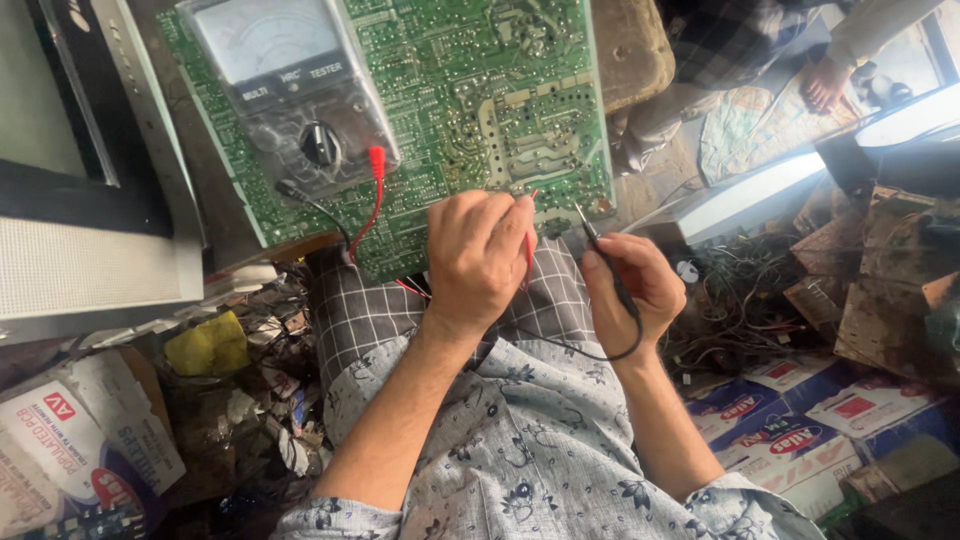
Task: The person uses a multimeter to test points on a green circuit board. They repeatedly place the red and black probes on different solder joints and traces while holding the board steady with one hand. The multimeter is visible on the board, and the person adjusts probe positions throughout the clip.
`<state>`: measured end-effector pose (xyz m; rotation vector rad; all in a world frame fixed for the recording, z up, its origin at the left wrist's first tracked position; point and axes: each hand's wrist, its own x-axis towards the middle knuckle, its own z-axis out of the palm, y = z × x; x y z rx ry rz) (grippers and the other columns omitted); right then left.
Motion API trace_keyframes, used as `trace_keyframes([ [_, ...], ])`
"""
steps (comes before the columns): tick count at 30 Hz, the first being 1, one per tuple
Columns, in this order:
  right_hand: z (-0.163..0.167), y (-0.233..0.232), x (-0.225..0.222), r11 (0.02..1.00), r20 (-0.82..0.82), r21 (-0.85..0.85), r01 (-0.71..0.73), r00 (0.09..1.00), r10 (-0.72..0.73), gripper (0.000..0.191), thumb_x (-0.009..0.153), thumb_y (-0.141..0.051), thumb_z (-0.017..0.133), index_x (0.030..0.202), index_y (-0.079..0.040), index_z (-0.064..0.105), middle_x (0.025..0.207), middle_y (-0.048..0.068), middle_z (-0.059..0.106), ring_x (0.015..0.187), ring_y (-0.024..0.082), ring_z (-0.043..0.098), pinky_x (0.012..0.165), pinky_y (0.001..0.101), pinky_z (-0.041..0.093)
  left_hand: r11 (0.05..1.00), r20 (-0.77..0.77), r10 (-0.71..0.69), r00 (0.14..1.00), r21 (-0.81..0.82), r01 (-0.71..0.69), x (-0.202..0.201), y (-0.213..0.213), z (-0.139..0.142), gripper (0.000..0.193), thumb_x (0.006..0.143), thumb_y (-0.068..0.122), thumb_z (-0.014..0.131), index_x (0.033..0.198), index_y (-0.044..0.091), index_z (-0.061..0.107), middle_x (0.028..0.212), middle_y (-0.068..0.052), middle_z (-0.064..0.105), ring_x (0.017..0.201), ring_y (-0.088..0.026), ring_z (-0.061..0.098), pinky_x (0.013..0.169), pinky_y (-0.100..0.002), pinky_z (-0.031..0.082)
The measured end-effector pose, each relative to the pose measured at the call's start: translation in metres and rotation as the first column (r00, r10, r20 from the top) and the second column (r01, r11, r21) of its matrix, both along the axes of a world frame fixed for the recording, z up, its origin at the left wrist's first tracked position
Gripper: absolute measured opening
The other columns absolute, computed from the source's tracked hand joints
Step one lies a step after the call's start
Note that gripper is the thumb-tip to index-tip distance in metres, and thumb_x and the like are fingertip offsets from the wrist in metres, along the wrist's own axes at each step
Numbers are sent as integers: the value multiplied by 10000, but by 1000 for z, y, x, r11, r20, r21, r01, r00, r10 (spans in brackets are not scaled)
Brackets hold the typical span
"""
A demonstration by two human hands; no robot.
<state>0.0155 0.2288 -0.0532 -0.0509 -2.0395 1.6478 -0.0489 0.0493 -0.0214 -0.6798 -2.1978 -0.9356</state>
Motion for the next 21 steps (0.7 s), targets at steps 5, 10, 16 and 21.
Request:
trace_keyframes([
  [5,-6,7,0,999,14,-38,-18,1000,19,158,947,98,727,1083,36,679,1114,110,691,972,114,681,825,226,556,1000,-8,4,1000,3,-4,3,11,-1,260,879,38,804,1105,39,675,1004,-29,622,958,-249,625,841,-422,444],
  [10,-8,7,-5,999,22,-12,-41,999,42,149,926,97,740,1051,37,686,1080,120,708,925,112,686,782,223,555,1000,-13,6,1000,-10,-7,5,16,-6,260,876,48,808,1097,35,671,981,-28,618,941,-247,617,835,-422,442],
  [16,-6,7,-10,996,19,76,-42,999,40,147,908,90,759,1027,33,693,1058,125,728,923,111,692,785,221,561,999,-2,12,1000,-34,-12,7,20,-8,244,881,30,792,1090,36,666,973,-33,609,931,-245,614,832,-421,442],
  [21,-8,3,-14,998,27,54,-43,999,42,123,921,80,754,1017,30,697,1048,116,739,902,96,692,764,211,551,999,-10,15,1000,-30,-15,7,21,-7,248,886,23,790,1100,33,664,986,-34,612,941,-245,619,839,-421,444],
])
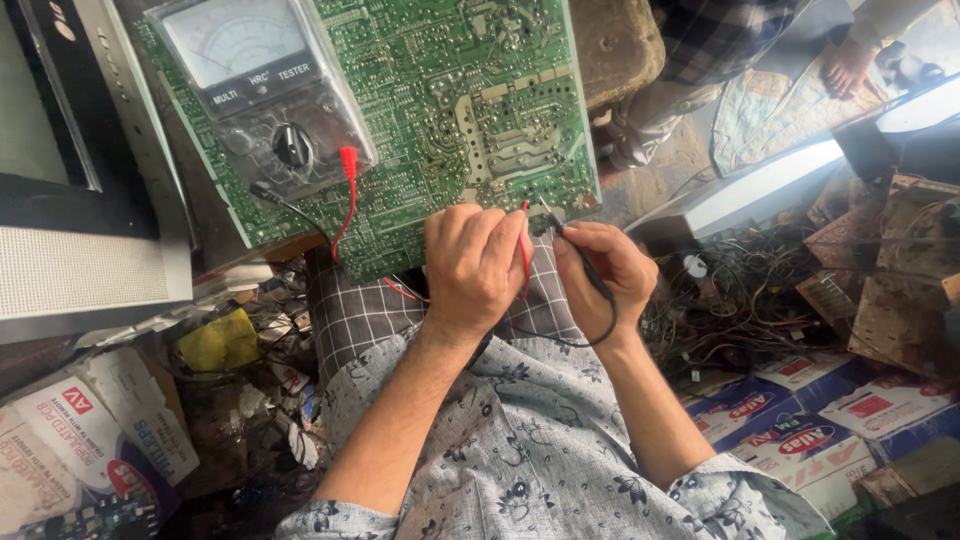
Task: The person uses a multimeter to test points on a green circuit board. They repeatedly place the red and black probes on different solder joints and traces while holding the board steady with one hand. The multimeter is visible on the board, and the person adjusts probe positions throughout the clip.
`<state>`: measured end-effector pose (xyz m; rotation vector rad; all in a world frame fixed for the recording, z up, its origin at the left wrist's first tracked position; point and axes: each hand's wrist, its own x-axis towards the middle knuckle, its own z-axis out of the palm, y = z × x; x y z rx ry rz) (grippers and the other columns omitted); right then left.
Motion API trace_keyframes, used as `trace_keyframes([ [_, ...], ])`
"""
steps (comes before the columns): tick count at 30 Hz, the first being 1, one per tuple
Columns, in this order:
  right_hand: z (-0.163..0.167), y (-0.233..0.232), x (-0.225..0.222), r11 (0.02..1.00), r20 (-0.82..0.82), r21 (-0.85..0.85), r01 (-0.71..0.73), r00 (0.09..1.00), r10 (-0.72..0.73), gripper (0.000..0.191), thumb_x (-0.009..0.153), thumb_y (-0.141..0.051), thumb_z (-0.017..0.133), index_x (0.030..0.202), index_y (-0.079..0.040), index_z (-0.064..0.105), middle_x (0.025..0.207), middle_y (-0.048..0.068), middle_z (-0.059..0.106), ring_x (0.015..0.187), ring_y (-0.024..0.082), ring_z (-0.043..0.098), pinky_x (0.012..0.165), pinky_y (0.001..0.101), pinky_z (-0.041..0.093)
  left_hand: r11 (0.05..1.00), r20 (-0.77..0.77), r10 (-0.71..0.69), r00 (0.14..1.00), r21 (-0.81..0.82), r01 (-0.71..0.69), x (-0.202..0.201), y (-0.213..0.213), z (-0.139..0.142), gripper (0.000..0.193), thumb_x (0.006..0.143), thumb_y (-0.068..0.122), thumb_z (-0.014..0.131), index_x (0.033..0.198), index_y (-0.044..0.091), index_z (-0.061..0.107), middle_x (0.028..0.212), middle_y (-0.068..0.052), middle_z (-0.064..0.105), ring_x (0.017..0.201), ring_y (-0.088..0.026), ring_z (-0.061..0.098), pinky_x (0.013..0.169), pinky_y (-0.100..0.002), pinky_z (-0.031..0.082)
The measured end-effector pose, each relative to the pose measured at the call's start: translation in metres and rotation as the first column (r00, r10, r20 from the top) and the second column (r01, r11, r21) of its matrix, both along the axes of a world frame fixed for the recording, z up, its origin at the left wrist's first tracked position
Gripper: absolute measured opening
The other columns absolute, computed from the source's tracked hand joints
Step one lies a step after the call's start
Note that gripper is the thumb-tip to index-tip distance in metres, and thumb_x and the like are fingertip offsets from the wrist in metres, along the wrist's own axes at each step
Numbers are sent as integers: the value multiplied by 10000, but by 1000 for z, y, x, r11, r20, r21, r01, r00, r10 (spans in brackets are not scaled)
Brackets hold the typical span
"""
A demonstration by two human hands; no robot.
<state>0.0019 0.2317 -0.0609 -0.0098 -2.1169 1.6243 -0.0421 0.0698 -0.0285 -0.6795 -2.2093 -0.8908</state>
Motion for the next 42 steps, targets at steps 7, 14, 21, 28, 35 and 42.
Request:
trace_keyframes([
  [7,-3,-2,0,1000,3,-3,-8,1000,8,98,916,78,755,988,33,705,1026,105,748,870,76,679,726,194,527,1000,21,-8,1000,16,7,1,-1,2,242,887,35,785,1092,51,658,986,-26,612,958,-243,622,861,-415,448],
  [14,-5,-4,-1,996,7,-86,-30,1000,30,92,926,83,740,994,40,696,1045,107,733,909,79,678,775,203,544,1000,46,-17,999,-5,17,0,-4,7,232,859,63,784,1048,65,649,958,-25,604,950,-245,611,841,-414,440],
  [21,-1,-2,0,996,49,-91,-22,998,26,83,934,77,740,998,41,700,1048,107,737,918,84,681,790,207,549,1000,39,-19,999,-2,19,0,-3,6,225,870,49,785,1050,63,651,951,-26,608,933,-248,615,817,-416,444],
  [28,7,4,-1,990,44,-138,4,999,2,106,953,76,726,1044,29,698,1035,84,725,909,78,679,797,210,549,997,24,43,999,58,-45,-7,0,5,251,884,17,793,1092,45,656,987,-52,621,902,-246,616,782,-401,473],
  [35,16,4,-9,996,63,-87,-23,998,29,104,954,60,734,1046,18,710,978,50,734,840,59,683,711,196,539,999,77,33,996,-2,-33,-9,2,8,239,865,37,794,1060,60,659,934,-16,609,869,-226,609,748,-401,436],
  [42,20,-1,-13,999,83,31,-23,996,20,103,923,37,775,1015,25,729,948,47,736,803,32,634,678,182,496,1000,99,0,995,-7,1,-11,-1,11,247,859,37,783,1069,54,654,953,-34,605,888,-245,604,768,-409,447],
])
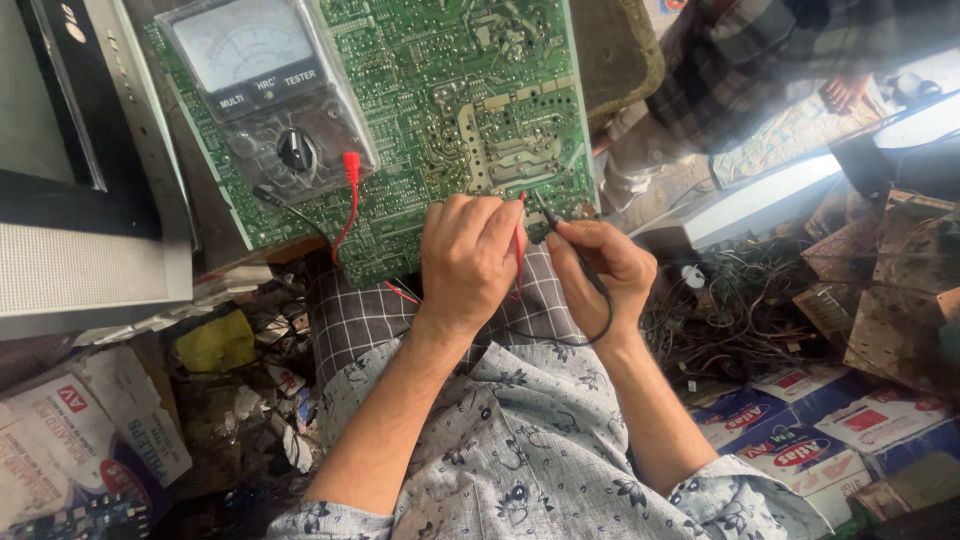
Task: The person uses a multimeter to test points on a green circuit board. They repeatedly place the red and black probes on different solder joints and traces while holding the board steady with one hand. The multimeter is visible on the board, and the person adjusts probe positions throughout the clip.
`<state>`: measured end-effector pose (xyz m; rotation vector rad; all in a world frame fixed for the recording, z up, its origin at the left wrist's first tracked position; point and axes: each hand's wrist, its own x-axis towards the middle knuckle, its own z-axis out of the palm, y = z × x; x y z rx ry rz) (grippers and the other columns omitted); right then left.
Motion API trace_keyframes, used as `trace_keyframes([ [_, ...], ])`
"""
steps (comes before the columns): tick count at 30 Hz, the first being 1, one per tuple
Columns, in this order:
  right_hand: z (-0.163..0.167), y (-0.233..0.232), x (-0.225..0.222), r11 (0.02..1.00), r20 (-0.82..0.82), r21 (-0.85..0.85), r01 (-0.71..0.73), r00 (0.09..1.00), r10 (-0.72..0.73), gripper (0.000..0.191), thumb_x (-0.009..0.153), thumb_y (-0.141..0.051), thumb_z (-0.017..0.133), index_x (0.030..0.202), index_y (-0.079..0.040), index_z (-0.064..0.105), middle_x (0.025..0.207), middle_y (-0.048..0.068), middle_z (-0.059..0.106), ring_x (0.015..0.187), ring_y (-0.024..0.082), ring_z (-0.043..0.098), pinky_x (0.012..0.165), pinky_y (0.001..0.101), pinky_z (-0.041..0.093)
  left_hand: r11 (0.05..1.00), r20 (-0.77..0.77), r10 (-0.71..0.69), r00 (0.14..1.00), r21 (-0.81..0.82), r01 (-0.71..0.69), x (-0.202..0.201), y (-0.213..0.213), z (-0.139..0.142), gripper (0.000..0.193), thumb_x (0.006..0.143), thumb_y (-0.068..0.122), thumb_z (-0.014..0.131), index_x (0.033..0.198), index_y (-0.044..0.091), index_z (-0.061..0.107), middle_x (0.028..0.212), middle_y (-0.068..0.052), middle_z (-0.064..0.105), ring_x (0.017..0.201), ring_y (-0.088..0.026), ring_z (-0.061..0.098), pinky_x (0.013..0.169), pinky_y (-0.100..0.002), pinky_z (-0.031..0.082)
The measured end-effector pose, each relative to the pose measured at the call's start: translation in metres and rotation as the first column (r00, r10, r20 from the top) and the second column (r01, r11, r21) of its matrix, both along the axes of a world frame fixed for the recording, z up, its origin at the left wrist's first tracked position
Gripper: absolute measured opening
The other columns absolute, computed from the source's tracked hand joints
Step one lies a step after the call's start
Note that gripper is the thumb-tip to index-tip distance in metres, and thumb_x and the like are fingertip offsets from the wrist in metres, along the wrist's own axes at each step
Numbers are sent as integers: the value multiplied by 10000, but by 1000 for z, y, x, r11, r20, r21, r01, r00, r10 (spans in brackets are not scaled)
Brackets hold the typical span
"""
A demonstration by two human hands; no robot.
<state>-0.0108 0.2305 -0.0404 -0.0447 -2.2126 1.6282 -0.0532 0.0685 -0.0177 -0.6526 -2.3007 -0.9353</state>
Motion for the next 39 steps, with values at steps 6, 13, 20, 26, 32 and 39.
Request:
trace_keyframes([
  [6,-4,-2,0,999,24,-49,10,1000,-9,103,930,29,775,1023,26,731,946,42,734,794,32,630,679,177,494,1000,-2,-21,1000,-2,21,-4,-1,2,225,841,34,777,1026,62,652,930,-36,607,876,-253,602,760,-412,449],
  [13,-10,-2,2,993,33,-113,13,999,-10,113,936,24,768,1043,25,730,966,39,725,834,46,649,721,185,510,999,36,-26,999,-18,27,-5,-3,5,175,843,56,774,975,73,661,911,-29,607,861,-248,593,752,-400,455],
  [20,-6,-2,1,988,31,-152,-13,999,18,115,941,26,756,1050,25,719,986,44,725,871,60,664,769,196,522,999,24,-34,999,-17,34,-6,-4,10,179,860,55,774,991,71,654,930,-45,607,872,-255,597,769,-395,469],
  [26,8,0,-6,979,-1,-201,-26,1000,26,112,966,44,727,1074,39,698,997,51,722,883,64,670,778,192,527,998,-54,64,996,10,-64,-22,-6,12,218,908,53,798,1087,52,672,977,-40,627,876,-235,609,764,-394,445],
  [32,17,1,-24,984,-37,-150,-92,995,88,126,969,57,726,1090,38,698,1033,66,728,904,64,676,788,187,532,1000,-14,7,1000,-12,-7,-31,-7,16,235,895,34,787,1102,48,676,993,-39,630,904,-249,605,798,-409,438],
  [39,12,1,-31,996,-49,7,-87,995,87,149,934,50,770,1069,33,710,1051,103,738,914,83,679,809,207,541,998,27,47,999,35,-48,-36,-4,14,229,906,37,789,1098,65,666,1011,-40,631,922,-247,605,823,-405,444],
])
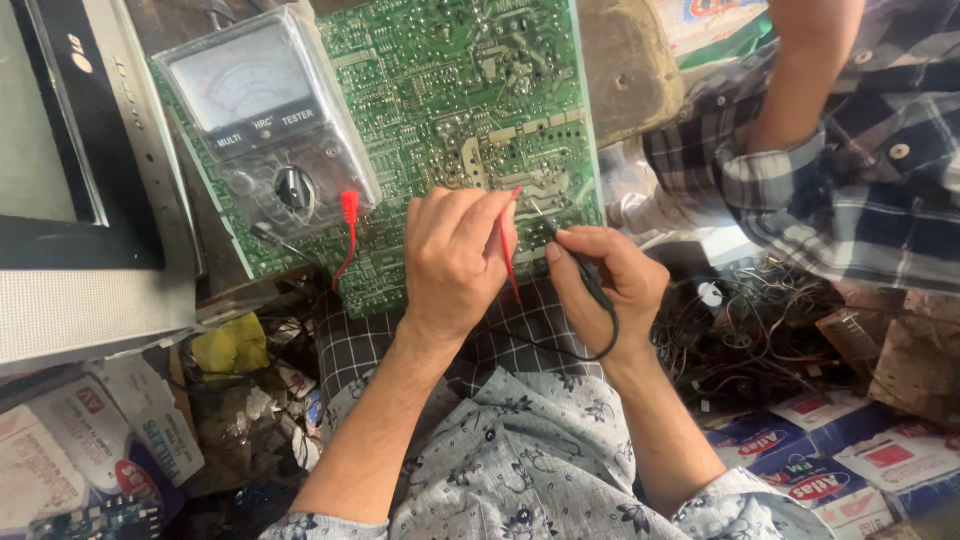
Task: The person uses a multimeter to test points on a green circuit board. They repeatedly place the red and black probes on different solder joints and traces while holding the board steady with one hand. The multimeter is visible on the board, and the person adjusts probe positions throughout the clip.
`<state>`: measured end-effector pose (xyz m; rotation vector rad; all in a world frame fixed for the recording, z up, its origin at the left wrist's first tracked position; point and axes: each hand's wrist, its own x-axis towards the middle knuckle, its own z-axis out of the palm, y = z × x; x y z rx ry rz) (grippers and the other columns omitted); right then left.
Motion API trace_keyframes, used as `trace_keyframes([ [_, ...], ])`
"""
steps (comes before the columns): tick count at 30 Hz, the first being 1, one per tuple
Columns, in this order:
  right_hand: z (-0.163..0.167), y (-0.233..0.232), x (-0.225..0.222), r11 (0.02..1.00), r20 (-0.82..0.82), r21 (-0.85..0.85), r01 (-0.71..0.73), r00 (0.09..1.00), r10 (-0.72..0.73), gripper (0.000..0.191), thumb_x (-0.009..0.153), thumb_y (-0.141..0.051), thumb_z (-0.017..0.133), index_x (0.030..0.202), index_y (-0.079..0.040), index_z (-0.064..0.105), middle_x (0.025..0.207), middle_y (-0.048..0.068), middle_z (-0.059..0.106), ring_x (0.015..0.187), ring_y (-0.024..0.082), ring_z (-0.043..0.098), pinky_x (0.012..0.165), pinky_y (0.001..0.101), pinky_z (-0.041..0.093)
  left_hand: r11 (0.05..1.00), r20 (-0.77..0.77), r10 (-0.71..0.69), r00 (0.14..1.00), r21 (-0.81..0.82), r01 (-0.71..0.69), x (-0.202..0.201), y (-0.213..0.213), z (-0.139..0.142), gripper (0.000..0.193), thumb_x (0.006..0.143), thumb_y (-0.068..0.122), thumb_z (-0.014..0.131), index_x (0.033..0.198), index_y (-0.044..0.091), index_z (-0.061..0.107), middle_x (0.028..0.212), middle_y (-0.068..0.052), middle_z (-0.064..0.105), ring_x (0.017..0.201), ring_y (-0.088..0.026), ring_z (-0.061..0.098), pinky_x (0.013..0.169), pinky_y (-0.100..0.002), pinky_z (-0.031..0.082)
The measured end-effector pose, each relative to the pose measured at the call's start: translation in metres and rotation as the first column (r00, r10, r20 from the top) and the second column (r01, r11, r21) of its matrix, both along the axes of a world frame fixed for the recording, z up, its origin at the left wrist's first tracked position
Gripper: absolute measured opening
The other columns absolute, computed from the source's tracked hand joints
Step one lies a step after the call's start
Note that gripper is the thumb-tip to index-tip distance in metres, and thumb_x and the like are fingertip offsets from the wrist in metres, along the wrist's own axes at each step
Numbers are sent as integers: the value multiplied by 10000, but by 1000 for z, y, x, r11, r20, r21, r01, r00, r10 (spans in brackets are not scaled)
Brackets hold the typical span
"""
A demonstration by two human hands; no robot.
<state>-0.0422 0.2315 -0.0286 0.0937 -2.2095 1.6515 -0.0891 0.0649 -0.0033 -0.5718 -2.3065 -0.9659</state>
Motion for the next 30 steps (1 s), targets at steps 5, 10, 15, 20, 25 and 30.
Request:
trace_keyframes([
  [5,-4,1,0,1000,17,12,22,1000,-22,151,929,38,777,1067,23,717,1050,106,745,908,90,692,806,207,547,999,13,-13,1000,-41,14,-1,1,2,216,894,50,785,1076,70,670,987,-26,635,905,-242,600,796,-406,429],
  [10,-1,1,2,999,31,32,28,999,-29,136,928,22,781,1050,23,722,1023,101,751,889,90,686,787,214,541,998,39,-14,999,-62,17,-1,0,5,180,891,68,785,1027,89,669,959,-17,621,909,-238,595,790,-404,417],
  [15,8,3,-4,983,-33,183,-28,999,34,128,898,24,790,1010,15,727,1012,125,766,877,133,739,756,241,569,998,52,-16,999,-63,19,-1,-1,4,165,894,73,784,1007,98,666,952,-5,628,894,-226,585,787,-396,415],
  [20,14,5,-7,977,-26,204,-63,997,70,118,882,27,792,978,12,724,999,128,771,865,156,757,748,253,579,999,47,-20,999,-47,22,-2,-2,1,166,897,87,789,1010,103,668,949,1,632,897,-223,584,787,-395,416],
  [25,12,6,-8,977,-46,200,-74,995,85,115,898,34,781,992,15,718,999,120,766,872,140,744,758,244,572,998,51,-17,999,-57,20,-3,-3,-2,172,882,102,798,995,108,669,940,5,634,887,-228,581,776,-397,412],
  [30,3,3,-3,999,49,40,9,999,-10,124,930,31,772,1041,20,717,922,58,735,791,52,657,687,190,509,1000,-11,18,1000,11,-18,5,1,-4,169,907,74,790,1022,97,669,955,6,635,928,-217,602,827,-402,423],
])
